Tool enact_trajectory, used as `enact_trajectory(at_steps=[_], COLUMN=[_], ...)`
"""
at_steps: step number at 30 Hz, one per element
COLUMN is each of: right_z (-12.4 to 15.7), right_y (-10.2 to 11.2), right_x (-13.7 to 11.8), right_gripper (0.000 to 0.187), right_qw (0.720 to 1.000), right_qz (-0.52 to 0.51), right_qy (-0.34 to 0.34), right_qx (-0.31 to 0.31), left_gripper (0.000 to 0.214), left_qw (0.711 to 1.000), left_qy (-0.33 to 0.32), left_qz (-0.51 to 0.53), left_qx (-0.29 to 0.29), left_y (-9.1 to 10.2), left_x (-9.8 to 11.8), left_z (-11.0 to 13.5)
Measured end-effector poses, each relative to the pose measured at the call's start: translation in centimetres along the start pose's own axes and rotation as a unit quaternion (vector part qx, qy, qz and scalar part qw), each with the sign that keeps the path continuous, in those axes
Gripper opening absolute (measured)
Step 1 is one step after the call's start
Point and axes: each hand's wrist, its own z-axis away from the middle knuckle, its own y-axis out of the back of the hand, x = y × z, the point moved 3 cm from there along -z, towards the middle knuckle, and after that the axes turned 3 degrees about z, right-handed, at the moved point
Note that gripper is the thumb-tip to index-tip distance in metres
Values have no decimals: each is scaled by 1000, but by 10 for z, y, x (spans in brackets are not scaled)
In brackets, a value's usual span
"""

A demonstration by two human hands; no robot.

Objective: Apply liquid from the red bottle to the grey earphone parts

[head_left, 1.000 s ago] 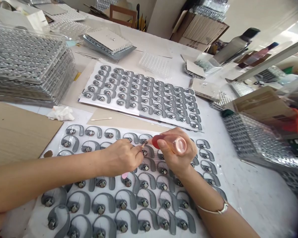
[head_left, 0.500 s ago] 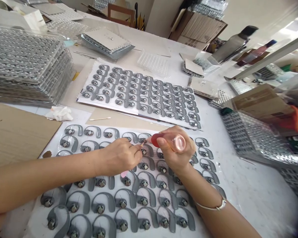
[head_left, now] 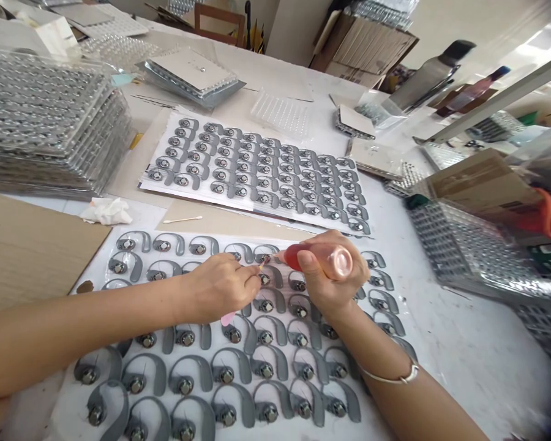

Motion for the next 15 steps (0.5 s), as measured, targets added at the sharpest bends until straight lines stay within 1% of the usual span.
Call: enact_trajectory(at_steps=[9,15], right_z=[0,0], right_y=[-3,-4], right_x=[1,-1], right_gripper=[10,11], right_qw=[1000,1000], right_qz=[-4,-2], right_qy=[11,8], right_qx=[-11,-19], left_gripper=[16,16], left_qw=[1000,1000], left_qy=[10,5], left_qz=[-10,-3], left_qx=[12,5], left_y=[0,1], left_x=[0,0], left_z=[0,0])
